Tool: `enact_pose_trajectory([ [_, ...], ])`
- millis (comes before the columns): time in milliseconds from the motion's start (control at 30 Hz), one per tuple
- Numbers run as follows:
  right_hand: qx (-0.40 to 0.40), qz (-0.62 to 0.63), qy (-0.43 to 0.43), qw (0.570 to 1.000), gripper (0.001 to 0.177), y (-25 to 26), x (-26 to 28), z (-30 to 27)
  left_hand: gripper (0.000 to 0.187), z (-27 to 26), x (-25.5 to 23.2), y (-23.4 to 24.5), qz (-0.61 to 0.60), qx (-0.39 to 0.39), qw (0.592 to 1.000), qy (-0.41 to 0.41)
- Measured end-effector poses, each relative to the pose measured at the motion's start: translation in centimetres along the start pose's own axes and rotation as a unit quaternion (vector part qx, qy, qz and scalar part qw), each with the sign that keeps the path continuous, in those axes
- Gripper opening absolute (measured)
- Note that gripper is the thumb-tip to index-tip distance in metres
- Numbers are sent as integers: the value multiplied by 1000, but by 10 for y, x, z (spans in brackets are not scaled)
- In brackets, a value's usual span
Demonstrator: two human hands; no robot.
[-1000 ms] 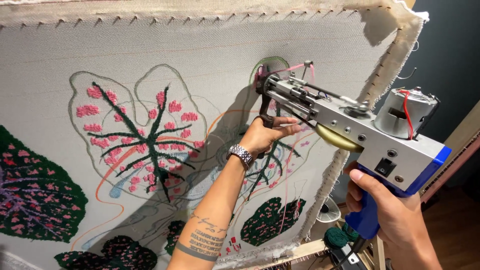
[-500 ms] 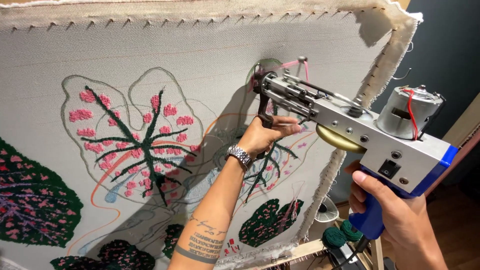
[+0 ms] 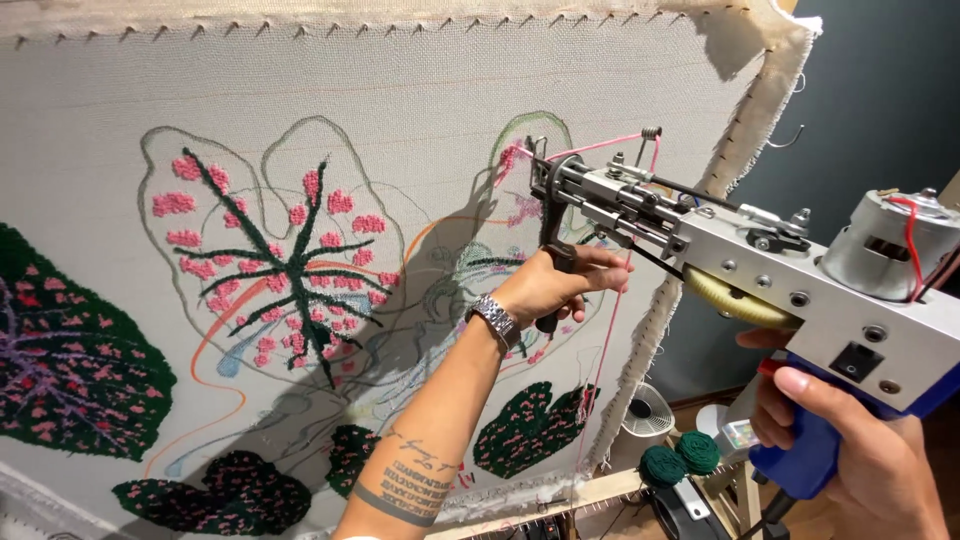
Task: Using a tufting gun to create a floral pattern on a rug canvas.
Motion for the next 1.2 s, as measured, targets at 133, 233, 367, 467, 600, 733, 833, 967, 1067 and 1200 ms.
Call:
enact_pose_trajectory([
  [133,17,6,-6,1000,48,15,-3,3,43,-6,-14,-8,32,-15,999,8],
  [233,14,3,-9,1000,46,21,-4,4,44,-7,-16,-9,62,-33,997,10],
  [367,29,-3,-7,1000,45,38,-12,14,44,-7,-14,-9,65,-42,997,0],
  [467,38,-3,-12,999,45,44,-17,15,46,-8,-14,-9,68,-44,997,-2],
  [600,34,-9,-2,999,44,34,-8,11,44,-14,-19,-10,54,-49,997,9],
  [733,41,4,-13,999,43,37,-13,13,40,-7,-9,-10,-19,-19,999,-41],
  [833,41,1,-9,999,44,34,-12,11,35,-13,-19,-12,-24,-14,998,-65],
  [967,46,-1,19,999,47,37,-11,12,35,-12,-7,-10,-7,-31,999,-3],
  [1067,48,-2,30,998,49,23,2,6,37,-8,-4,-12,-36,-14,999,-20],
  [1200,38,-8,45,998,49,43,-7,12,36,-7,-5,-16,-31,-9,999,-23],
])
Point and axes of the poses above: each hand's wrist, its own z-axis towards the middle knuckle, its own y-axis out of the back of the hand, x = y × z, the point moved 8 cm from there along z, towards the middle knuckle, and after that the axes turned 9 degrees about z, right-handed, at the moved point
